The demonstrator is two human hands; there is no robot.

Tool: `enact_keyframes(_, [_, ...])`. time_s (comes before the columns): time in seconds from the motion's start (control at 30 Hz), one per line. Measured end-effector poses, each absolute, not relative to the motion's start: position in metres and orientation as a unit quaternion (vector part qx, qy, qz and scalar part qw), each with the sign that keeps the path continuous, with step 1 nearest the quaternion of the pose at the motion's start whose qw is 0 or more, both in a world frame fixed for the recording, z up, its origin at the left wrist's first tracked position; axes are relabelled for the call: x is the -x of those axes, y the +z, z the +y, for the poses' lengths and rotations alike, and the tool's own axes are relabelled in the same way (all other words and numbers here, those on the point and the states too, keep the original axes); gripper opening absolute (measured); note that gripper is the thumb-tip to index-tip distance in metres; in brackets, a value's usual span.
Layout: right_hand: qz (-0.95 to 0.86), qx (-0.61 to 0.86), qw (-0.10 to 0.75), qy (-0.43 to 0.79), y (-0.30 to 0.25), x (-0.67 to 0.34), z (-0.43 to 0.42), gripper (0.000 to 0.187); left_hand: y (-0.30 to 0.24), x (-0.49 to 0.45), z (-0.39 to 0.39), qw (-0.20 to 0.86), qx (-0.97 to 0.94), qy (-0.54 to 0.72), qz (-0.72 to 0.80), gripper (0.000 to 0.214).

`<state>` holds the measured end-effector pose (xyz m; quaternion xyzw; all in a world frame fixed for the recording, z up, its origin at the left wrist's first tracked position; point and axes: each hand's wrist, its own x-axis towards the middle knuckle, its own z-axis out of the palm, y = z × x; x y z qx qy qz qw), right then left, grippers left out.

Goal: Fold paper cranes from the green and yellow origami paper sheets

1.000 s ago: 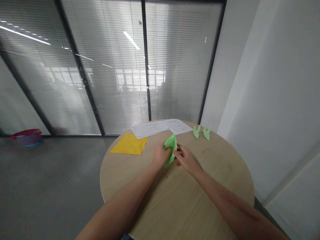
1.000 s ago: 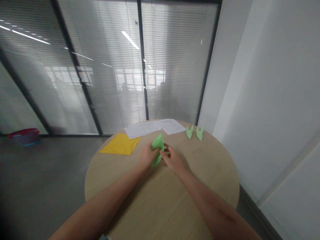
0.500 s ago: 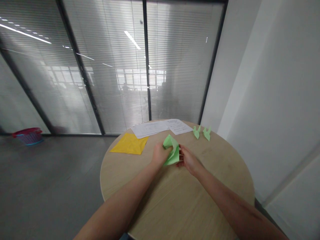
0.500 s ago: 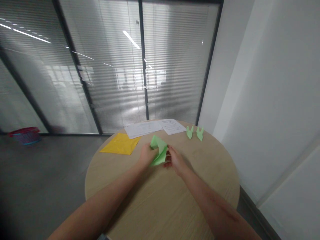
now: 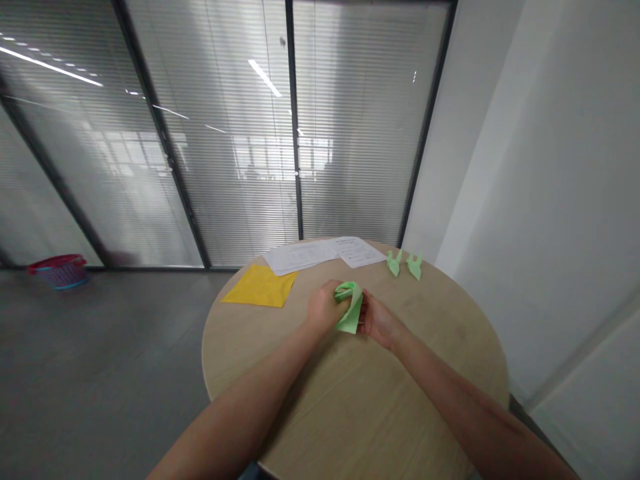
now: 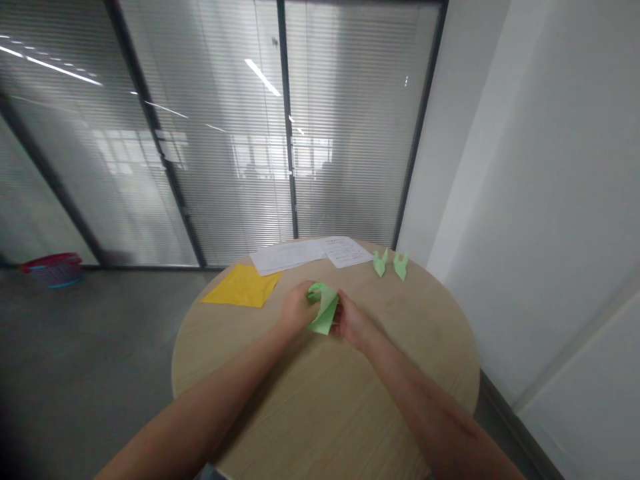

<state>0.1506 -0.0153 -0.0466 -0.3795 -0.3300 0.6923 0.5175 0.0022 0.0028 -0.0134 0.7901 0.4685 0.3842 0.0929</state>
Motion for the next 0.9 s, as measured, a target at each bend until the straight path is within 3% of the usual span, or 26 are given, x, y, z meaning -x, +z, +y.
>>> enact_keyframes(0.17, [-0.322,0.368,0.507,0.710,-0.043,-0.151,-0.019,0.036,-0.010,-0.002,-0.002,0.087,-0.796,0.393,0.453,0.037])
enact_keyframes(0.5, [-0.316,0.370,0.500,0.716,-0.041,-0.156,-0.018,0.029,-0.007,0.006,0.001,0.132,-0.806,0.410,0.406,0.043])
enact_keyframes(0.67, [-0.336,0.379,0.495,0.705,-0.041,-0.162,-0.019,0.026,-0.013,0.013,0.015,0.255,-0.796,0.423,0.351,0.036])
enact_keyframes(0.9, [-0.374,0.403,0.518,0.655,-0.037,-0.170,-0.021,0.019,-0.003,0.019,0.018,0.463,-0.668,0.425,0.399,0.036])
